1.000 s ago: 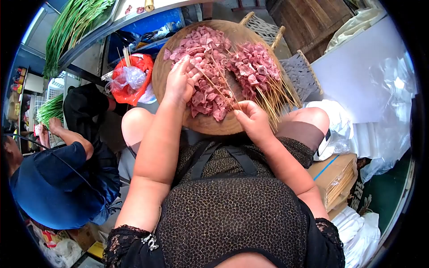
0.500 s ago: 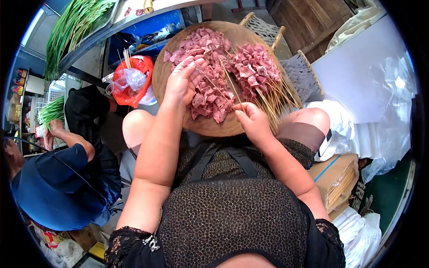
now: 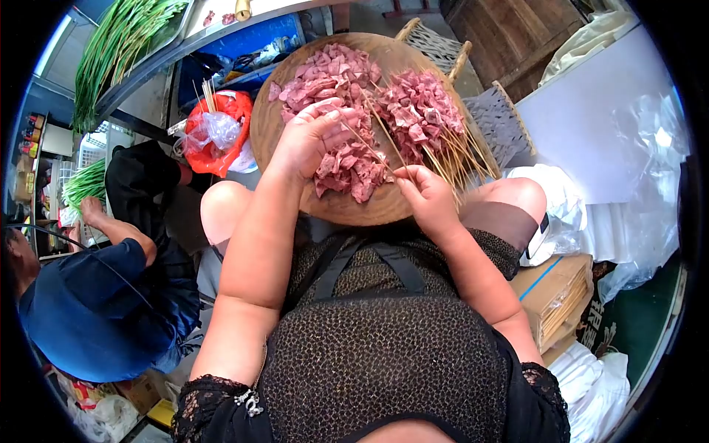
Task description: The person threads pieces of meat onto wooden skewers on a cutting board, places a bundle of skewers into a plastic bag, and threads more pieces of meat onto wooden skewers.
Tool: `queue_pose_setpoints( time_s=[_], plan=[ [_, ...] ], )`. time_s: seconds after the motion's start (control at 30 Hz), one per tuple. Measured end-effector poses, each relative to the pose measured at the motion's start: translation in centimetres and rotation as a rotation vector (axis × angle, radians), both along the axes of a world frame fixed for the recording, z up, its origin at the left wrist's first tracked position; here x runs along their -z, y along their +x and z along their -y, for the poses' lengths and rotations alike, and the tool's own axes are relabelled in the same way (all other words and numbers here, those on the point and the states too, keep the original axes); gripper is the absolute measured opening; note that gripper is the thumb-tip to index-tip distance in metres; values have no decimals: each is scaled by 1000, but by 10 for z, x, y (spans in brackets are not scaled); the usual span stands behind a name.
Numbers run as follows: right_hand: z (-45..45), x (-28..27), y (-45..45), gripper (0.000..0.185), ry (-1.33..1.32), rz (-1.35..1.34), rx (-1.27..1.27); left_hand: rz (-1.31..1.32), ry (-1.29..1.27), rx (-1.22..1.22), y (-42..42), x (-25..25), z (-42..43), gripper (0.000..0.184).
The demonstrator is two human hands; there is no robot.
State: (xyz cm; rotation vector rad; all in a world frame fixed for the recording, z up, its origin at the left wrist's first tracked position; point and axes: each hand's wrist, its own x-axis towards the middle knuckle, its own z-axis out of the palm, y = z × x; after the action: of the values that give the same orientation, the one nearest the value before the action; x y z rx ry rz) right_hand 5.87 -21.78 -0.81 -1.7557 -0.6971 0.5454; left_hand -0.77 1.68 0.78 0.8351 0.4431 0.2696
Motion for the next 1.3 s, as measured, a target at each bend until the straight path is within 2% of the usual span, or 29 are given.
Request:
queue_pose_setpoints(
  time_s=[0.1,0.17,0.47,0.73,0.97,1.03,1.07,1.1,1.17,1.2,1.23,1.3],
  plan=[
    [-1,2,0,15,12,-23,5,-13,59,22,0,1,2,32],
    [-2,2,1,15,25,-38,9,61,-14,-14,-1,-2,3,32],
    [0,1,4,15,9,27,-15,6,57,47,-4,-4,1,33],
    [-8,-6,-2,15,45,-73,-38,-5,63,45,-4,-9,11,30],
    [-29,-6,8,17,133,-439,-46,-25,112,235,-5,0,31,29],
    [-33,-10,6,16,233,-468,13,-95,427,278,-6,1,21,25],
    [-32,-9,7,17,251,-470,35,-197,807,197,-4,12,11,26],
    [-30,-11,7,17,249,-470,34,-198,805,196,-7,6,12,26],
    [-26,-16,7,17,211,-472,92,-436,1560,321,-15,-8,16,26],
    [-24,-12,8,18,214,-488,85,-426,1656,280,-18,-1,22,27],
    [-23,-9,8,18,214,-492,87,-425,1737,293,-19,11,24,21],
    [-18,-5,7,18,215,-498,76,-449,1777,327,-17,21,26,16]
  ],
)
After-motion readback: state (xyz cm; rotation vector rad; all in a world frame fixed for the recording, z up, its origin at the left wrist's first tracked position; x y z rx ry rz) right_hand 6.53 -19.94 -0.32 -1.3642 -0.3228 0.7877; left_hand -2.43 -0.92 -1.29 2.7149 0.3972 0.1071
